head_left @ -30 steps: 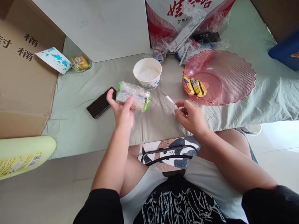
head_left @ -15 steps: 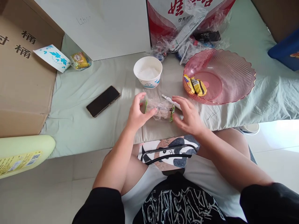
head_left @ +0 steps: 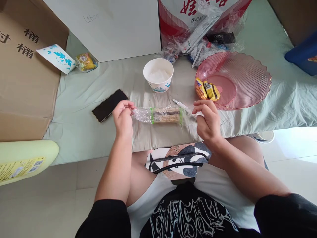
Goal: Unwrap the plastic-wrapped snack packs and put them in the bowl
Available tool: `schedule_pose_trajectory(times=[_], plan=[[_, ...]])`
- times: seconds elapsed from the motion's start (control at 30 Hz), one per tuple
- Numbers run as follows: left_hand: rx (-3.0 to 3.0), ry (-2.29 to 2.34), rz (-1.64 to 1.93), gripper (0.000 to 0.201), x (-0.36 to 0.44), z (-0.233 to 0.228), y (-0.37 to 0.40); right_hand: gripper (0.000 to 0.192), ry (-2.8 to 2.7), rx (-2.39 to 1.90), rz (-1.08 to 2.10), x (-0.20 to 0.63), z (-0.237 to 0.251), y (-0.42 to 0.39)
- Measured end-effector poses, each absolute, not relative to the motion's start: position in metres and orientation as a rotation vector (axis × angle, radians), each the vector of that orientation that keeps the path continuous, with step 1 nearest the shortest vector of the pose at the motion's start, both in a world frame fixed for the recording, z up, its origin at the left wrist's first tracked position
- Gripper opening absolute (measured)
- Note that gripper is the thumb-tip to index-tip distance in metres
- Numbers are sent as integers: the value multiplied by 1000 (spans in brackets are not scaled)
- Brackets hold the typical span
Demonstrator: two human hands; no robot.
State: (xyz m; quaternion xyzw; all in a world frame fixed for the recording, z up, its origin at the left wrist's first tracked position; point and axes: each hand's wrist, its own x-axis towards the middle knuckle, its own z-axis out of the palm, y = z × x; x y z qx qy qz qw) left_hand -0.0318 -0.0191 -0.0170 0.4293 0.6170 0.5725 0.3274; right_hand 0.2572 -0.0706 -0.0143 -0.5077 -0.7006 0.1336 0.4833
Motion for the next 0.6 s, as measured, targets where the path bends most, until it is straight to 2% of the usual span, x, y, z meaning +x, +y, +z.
schedule_pose_trajectory(times=[0.1, 0.17, 0.23, 0.27, 0.37, 0.47, 0.6], plan=[[1378, 1546, 1462, 17, -31, -9, -29, 24, -1814, -1052, 315, 254, -9, -76], [1666, 1533, 1244, 30, -27, -6, -36, 40, -1926, -1127, 291, 250, -9, -78], [1867, 1581, 1033, 45, -22, -5, -41, 40, -1991, -1284, 267, 248, -11, -78], [1928, 1612, 976, 40, -22, -5, -43, 32, -2012, -1330, 251, 248, -12, -79], [2074, 1619, 983, 8, -25, -3, -44, 13, -2058, -1277, 154, 253, -10, -82], [2217, 1499, 1107, 12, -31, 4, -49, 16, -2110, -1061, 161, 259, -4, -88], [2237, 1323, 1009, 11, -34, 18, -63, 24, -2333, -856, 541, 264, -2, -97]])
